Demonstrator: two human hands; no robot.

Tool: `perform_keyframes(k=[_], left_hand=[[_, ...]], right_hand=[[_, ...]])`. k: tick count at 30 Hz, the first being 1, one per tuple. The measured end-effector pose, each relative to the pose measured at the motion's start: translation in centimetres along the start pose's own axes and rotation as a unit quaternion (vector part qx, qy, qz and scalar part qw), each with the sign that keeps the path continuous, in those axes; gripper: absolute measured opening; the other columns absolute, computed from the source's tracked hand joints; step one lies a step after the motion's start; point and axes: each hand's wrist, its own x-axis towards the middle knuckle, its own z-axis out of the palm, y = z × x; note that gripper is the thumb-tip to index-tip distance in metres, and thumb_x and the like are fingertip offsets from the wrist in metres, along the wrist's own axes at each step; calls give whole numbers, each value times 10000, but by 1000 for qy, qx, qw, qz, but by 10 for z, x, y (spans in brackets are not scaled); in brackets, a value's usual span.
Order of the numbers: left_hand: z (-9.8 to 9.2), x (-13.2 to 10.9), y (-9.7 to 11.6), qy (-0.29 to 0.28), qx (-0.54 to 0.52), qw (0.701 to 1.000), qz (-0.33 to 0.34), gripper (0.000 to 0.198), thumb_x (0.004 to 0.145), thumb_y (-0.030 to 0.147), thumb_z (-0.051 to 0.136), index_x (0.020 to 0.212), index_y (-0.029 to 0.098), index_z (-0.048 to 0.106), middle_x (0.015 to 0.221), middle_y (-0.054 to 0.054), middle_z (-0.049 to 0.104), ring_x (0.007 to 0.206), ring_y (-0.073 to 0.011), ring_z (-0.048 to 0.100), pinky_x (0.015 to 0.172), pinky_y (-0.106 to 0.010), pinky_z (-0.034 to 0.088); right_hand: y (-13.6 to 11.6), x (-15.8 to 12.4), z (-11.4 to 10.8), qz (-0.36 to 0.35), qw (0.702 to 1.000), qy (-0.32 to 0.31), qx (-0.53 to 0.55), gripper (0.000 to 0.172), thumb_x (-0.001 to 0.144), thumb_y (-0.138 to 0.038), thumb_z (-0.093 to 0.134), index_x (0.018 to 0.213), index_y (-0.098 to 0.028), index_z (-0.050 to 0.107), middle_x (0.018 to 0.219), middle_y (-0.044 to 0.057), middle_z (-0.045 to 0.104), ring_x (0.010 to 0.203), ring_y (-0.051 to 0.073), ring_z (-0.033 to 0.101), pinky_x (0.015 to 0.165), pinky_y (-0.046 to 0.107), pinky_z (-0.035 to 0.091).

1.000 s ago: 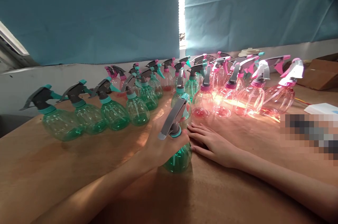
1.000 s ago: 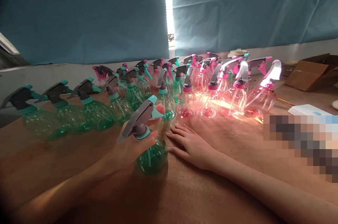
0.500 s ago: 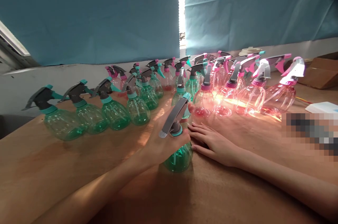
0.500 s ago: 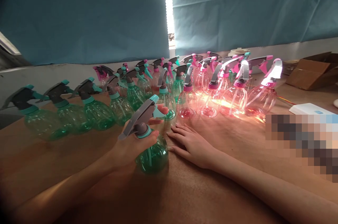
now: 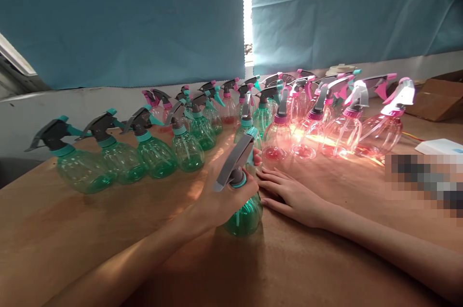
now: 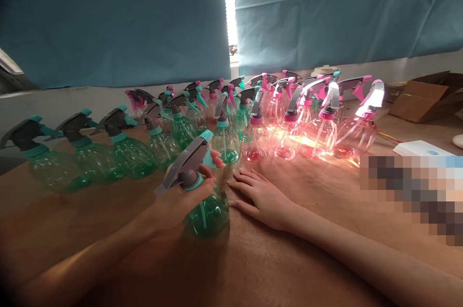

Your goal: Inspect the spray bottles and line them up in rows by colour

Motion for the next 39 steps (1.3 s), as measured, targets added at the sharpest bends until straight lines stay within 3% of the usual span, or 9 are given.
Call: perform_keyframes(k=[8, 13, 16, 25, 39], left_hand=[[-2, -3, 4, 5, 34, 999, 3, 193, 718, 137, 493, 889, 221, 527, 831, -4, 612, 693, -149, 570, 589, -272, 439], [-4, 0, 5, -29, 66, 995, -62, 92, 703, 219, 486, 746, 208, 567, 747, -11, 603, 721, -174, 560, 584, -283, 419], [-4, 1, 3, -29, 92, 992, -83, 146, 717, 270, 487, 755, 208, 614, 726, -13, 593, 716, -180, 548, 589, -289, 424], [-2, 1, 0, -3, 97, 994, -56, 119, 697, 270, 499, 751, 216, 590, 703, -5, 595, 662, -172, 540, 541, -272, 391], [0, -4, 1, 20, 113, 992, -52, 63, 766, 259, 545, 785, 224, 595, 683, 14, 596, 655, -163, 570, 579, -263, 444]], right_hand=[[-1, 0, -1, 6, 1000, -11, -8, 562, 967, -540, 399, 1425, -219, 460, 1505, 89, 407, 1419, 286, 288, 1145, 518, 271], [-1, 0, -1, 13, 1000, -6, 5, 544, 961, -537, 418, 1400, -224, 495, 1501, 85, 416, 1421, 292, 283, 1155, 518, 250], [-1, 0, -1, 16, 1000, -12, 1, 550, 964, -542, 406, 1396, -216, 498, 1504, 85, 411, 1427, 286, 268, 1166, 509, 226], [-2, 0, -2, 19, 1000, -16, -1, 559, 964, -544, 402, 1397, -203, 497, 1503, 92, 413, 1426, 283, 270, 1166, 489, 236], [-1, 0, -1, 9, 1000, -9, 1, 544, 965, -532, 409, 1399, -215, 493, 1503, 89, 412, 1422, 289, 280, 1153, 511, 257]])
